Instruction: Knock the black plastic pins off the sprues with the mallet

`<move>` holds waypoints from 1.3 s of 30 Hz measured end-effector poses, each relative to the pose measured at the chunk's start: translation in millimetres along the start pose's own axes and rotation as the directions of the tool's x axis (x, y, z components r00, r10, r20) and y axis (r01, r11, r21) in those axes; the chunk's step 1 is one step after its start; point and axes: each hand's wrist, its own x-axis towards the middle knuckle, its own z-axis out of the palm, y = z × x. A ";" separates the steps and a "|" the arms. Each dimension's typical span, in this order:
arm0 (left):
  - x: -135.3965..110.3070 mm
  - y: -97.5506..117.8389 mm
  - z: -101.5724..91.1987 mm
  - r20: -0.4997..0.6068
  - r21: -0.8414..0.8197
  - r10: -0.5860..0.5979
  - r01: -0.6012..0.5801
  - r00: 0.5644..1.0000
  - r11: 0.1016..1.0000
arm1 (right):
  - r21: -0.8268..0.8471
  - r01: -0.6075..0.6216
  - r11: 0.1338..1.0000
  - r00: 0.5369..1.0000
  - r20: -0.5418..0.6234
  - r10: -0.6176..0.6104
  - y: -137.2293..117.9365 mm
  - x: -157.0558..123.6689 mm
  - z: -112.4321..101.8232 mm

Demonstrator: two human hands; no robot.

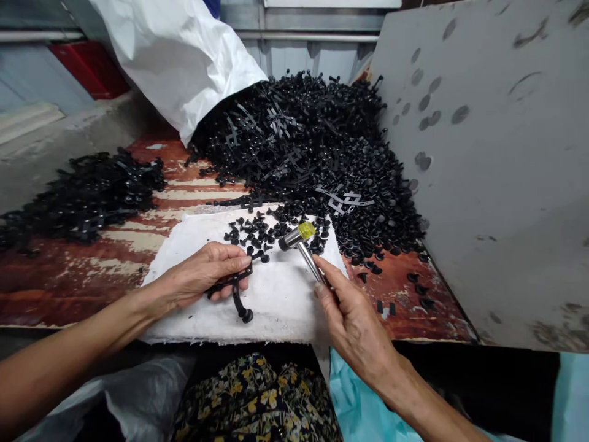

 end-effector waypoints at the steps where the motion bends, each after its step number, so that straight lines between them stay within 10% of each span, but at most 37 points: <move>1: 0.5 -0.1 0.7 -0.003 -0.005 0.000 0.000 1.000 1.000 | 0.010 -0.006 1.000 1.000 -0.002 0.006 0.2 -0.4 -0.2; 27: 5.1 0.4 3.5 -0.008 -0.020 -0.063 0.063 0.998 0.998 | 0.007 0.024 1.000 1.000 0.007 -0.024 0.4 1.4 -0.2; 39: 10.0 -6.9 -2.3 -0.053 0.247 -0.014 0.027 0.999 0.969 | 0.002 0.038 0.999 0.999 0.002 -0.038 3.0 1.0 1.4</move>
